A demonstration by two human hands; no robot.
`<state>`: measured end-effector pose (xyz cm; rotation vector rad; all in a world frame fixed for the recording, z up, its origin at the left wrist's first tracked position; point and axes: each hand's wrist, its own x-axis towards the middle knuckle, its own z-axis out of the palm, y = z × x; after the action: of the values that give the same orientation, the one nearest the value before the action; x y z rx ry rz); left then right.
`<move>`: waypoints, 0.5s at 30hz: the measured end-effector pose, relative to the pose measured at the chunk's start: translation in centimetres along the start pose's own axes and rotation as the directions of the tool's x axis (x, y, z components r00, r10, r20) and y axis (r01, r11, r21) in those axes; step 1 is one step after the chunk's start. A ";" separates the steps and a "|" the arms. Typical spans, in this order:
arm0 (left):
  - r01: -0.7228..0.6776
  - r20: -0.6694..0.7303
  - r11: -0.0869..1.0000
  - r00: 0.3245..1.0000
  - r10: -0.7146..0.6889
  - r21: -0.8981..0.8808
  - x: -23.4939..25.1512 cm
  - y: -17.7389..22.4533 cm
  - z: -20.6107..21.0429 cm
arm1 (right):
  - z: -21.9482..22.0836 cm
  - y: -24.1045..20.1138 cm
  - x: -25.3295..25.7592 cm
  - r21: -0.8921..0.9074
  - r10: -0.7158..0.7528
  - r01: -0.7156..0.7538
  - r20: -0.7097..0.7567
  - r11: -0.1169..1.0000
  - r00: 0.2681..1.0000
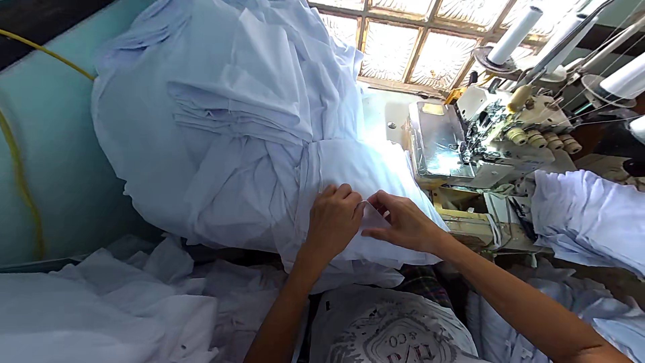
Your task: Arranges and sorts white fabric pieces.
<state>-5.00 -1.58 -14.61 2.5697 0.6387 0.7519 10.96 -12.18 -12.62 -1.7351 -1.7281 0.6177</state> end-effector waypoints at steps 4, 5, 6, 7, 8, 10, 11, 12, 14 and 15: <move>0.017 -0.016 1.000 1.000 -0.017 -0.019 0.2 0.2 0.1 | -1.0 0.1 0.5 -0.162 -0.082 0.072 -0.056 0.984 0.995; 0.033 -0.027 0.999 0.999 -0.033 -0.032 0.2 0.3 0.0 | -1.9 -0.4 0.7 -0.101 -0.041 0.038 -0.029 0.994 0.999; 0.051 -0.045 0.998 0.998 -0.052 -0.037 0.2 0.4 -0.2 | -2.8 -1.0 0.8 0.020 0.006 -0.006 -0.007 1.000 1.000; 0.077 -0.071 0.996 0.994 -0.080 -0.041 0.4 0.5 -0.4 | -3.7 -1.6 0.7 0.219 0.062 -0.065 0.020 0.974 0.998; 0.103 -0.109 0.994 0.988 -0.107 -0.049 0.8 0.6 -0.7 | -4.7 -2.1 0.4 0.464 0.115 -0.128 0.056 0.876 0.992; 0.133 -0.195 0.989 0.970 -0.143 -0.066 1.7 0.6 -1.4 | -6.4 -2.5 -0.5 0.805 0.153 -0.147 0.071 0.575 0.986; 0.150 -0.212 0.986 0.964 -0.161 -0.068 2.2 0.8 -1.7 | -7.2 -2.5 -1.0 0.885 0.134 -0.094 0.037 0.455 0.990; 0.173 -0.198 0.982 0.963 -0.184 -0.070 2.5 1.0 -1.9 | -8.1 -2.5 -1.4 0.936 0.112 -0.019 -0.021 0.351 0.994; 0.233 -0.110 0.972 0.965 -0.236 -0.043 3.2 1.6 -2.2 | -9.7 -2.3 -2.2 0.953 0.141 0.120 -0.164 0.279 0.976; 0.255 -0.055 0.967 0.965 -0.255 -0.016 3.6 1.9 -2.1 | -10.5 -2.3 -2.5 0.943 0.172 0.159 -0.215 0.292 0.961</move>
<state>-2.93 -0.77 -10.60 2.4020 0.9601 0.7390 16.54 -15.77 -3.82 -0.8244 -0.7358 1.0678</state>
